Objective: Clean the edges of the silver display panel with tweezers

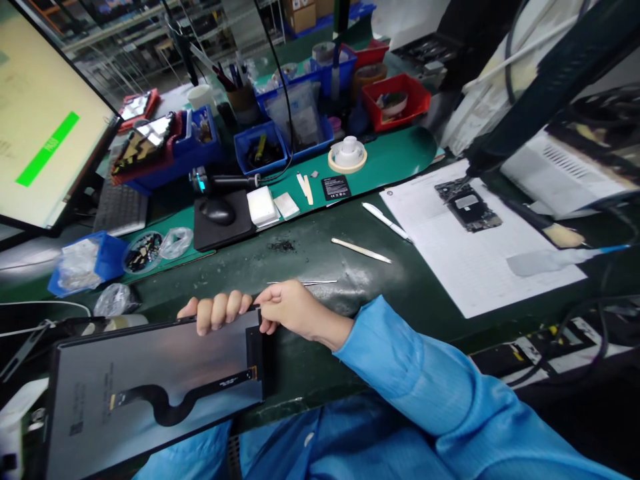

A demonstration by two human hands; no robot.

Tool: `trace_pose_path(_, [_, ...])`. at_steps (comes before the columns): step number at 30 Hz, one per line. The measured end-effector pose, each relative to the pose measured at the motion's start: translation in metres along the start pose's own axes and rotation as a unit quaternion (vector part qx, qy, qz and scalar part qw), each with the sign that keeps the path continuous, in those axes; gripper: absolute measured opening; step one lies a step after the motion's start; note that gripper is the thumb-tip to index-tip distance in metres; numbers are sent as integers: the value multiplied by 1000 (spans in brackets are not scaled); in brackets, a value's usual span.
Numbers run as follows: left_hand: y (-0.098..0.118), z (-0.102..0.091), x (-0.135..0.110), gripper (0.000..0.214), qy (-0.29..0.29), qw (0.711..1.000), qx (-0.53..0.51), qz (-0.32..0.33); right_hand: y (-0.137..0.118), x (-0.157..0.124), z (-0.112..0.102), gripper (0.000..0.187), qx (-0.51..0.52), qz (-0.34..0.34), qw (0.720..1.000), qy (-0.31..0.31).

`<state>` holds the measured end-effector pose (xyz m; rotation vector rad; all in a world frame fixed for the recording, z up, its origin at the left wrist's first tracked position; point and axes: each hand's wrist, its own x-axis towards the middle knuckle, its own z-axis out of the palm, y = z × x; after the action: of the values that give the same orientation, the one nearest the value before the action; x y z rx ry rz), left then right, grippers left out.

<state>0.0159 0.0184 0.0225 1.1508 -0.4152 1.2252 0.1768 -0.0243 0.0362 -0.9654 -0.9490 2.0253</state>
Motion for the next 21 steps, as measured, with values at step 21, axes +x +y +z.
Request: trace_pose_path(21, [13,12,12,51,-11,998,51,-31,-1,1,-2,16,27,2,999,-33])
